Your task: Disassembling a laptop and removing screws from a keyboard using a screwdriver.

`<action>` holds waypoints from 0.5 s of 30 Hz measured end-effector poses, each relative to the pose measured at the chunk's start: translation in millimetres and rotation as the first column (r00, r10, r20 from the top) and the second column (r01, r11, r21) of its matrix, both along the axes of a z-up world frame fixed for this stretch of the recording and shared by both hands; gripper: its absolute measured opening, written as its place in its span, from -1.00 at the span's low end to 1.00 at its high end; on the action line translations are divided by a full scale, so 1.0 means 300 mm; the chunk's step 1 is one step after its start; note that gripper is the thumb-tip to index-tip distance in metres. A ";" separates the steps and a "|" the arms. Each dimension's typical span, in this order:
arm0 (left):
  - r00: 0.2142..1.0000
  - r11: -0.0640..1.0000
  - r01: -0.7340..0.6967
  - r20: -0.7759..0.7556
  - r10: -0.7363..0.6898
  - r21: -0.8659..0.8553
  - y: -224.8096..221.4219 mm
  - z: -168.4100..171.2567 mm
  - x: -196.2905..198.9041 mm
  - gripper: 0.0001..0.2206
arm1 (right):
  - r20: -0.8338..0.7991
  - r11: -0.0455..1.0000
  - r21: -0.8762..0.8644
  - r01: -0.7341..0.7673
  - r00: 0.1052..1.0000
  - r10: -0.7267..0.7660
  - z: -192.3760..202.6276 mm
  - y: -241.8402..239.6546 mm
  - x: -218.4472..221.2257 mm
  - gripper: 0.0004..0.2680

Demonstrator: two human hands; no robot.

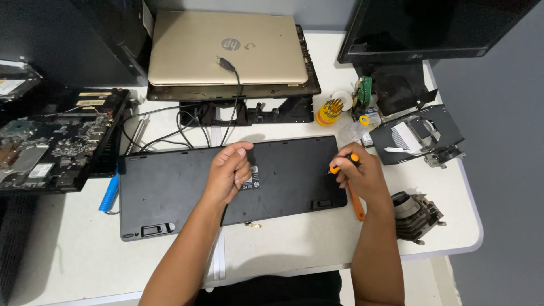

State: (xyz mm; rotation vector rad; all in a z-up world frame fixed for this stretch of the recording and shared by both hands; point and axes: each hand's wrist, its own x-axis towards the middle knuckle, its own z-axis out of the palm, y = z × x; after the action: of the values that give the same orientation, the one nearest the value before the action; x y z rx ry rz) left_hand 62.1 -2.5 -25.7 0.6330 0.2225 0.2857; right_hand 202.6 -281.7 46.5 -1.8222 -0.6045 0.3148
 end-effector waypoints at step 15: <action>1.000 1.000 -0.004 0.008 0.004 0.025 -0.011 -0.008 0.003 -0.82 | -0.101 0.963 -0.083 -0.257 0.963 0.248 0.092 -0.026 -0.002 -0.85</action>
State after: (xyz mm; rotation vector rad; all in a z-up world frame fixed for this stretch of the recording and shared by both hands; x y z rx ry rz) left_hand 63.1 -5.7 -28.0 0.6560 0.2130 0.2955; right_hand 202.1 -289.6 74.1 -1.8126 -0.7719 0.6036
